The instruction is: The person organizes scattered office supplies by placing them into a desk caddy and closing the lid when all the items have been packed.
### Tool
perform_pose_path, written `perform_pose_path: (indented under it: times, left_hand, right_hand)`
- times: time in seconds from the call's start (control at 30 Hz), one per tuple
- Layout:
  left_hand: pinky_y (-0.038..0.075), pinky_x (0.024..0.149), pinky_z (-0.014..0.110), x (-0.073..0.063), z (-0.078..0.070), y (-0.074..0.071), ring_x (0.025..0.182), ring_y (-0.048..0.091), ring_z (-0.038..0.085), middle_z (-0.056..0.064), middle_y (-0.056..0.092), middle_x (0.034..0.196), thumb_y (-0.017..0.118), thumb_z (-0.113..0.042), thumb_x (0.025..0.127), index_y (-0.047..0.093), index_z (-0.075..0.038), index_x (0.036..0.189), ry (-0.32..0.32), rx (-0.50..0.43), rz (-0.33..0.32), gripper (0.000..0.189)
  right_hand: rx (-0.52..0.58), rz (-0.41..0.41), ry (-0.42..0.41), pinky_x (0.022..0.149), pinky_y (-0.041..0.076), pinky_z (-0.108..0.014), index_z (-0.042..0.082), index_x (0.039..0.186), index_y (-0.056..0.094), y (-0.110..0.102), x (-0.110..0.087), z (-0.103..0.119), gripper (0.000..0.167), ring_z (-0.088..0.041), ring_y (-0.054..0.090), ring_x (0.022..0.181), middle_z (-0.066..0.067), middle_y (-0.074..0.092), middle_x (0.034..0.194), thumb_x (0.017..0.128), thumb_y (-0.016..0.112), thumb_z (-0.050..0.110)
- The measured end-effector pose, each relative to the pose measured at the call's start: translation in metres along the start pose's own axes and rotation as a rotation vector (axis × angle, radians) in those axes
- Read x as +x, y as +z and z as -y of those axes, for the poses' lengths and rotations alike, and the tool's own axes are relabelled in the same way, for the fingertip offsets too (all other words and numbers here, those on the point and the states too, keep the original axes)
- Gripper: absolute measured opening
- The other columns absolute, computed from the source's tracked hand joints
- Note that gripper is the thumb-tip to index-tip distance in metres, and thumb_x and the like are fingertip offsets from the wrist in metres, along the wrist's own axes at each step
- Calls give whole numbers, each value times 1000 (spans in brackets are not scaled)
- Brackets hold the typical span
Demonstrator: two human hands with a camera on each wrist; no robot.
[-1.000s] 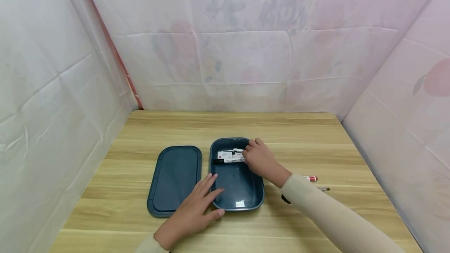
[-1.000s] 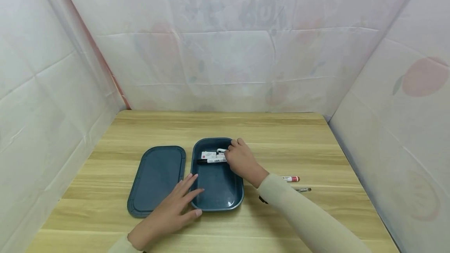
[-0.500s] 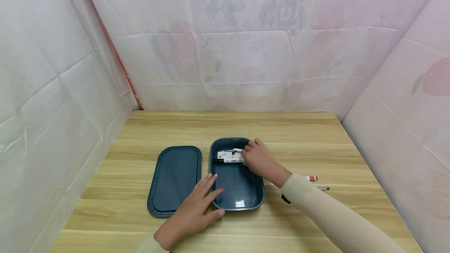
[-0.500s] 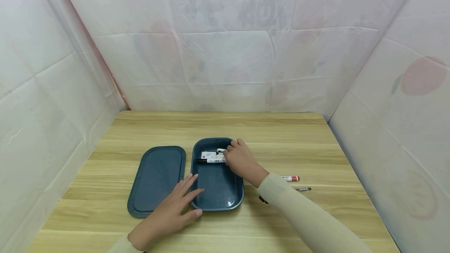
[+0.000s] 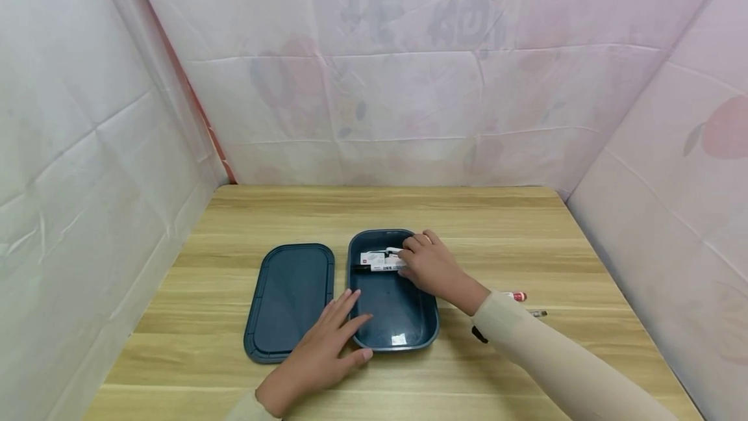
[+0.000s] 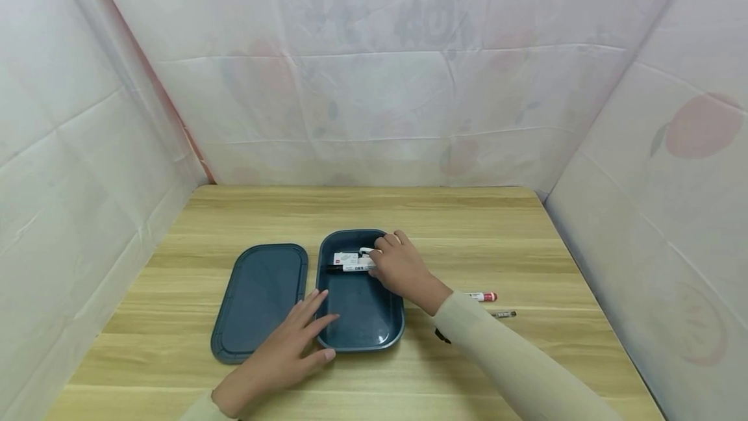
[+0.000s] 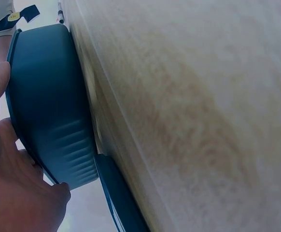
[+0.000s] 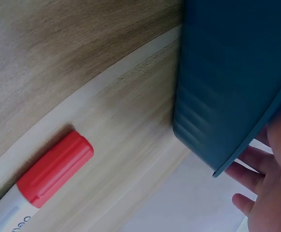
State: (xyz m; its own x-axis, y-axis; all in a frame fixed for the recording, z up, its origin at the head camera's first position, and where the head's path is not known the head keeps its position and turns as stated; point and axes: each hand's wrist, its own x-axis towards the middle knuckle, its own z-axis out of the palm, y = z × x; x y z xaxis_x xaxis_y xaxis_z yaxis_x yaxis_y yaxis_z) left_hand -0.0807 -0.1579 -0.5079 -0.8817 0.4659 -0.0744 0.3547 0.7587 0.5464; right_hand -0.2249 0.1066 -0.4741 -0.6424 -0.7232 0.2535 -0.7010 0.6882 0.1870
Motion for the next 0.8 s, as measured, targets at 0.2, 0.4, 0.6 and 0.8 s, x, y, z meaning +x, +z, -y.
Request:
perform_pose_path:
  times: [0.2,0.4,0.6,0.8]
  left_hand:
    - [17,124,60,-2,2,0,158,0,21,-6,7,171,52,-62,98,46,-34,151,6,9,-21,61]
    - [13,125,58,-2,2,-1,158,0,20,-4,7,171,50,-64,97,47,-33,151,15,23,-14,62]
    - [10,126,57,-1,1,1,158,-1,19,-5,8,171,48,-66,97,47,-33,150,15,30,-9,62]
    - [8,127,56,0,0,1,158,-1,18,-4,8,171,50,-64,98,47,-33,150,19,28,-20,61]
  right_hand:
    - [127,4,73,115,37,-52,9,128,67,-3,-3,-6,44,-32,52,130,-16,57,140,97,67,40]
    - [223,21,118,119,33,-54,7,138,60,-6,-13,-16,51,-37,42,140,-20,43,153,99,65,39]
    - [277,28,141,119,32,-56,5,144,53,-6,-31,-27,59,-39,34,146,-23,34,158,98,67,39]
    - [341,41,197,118,33,-57,5,148,49,-3,-54,-42,63,-40,33,145,-23,33,158,97,67,37]
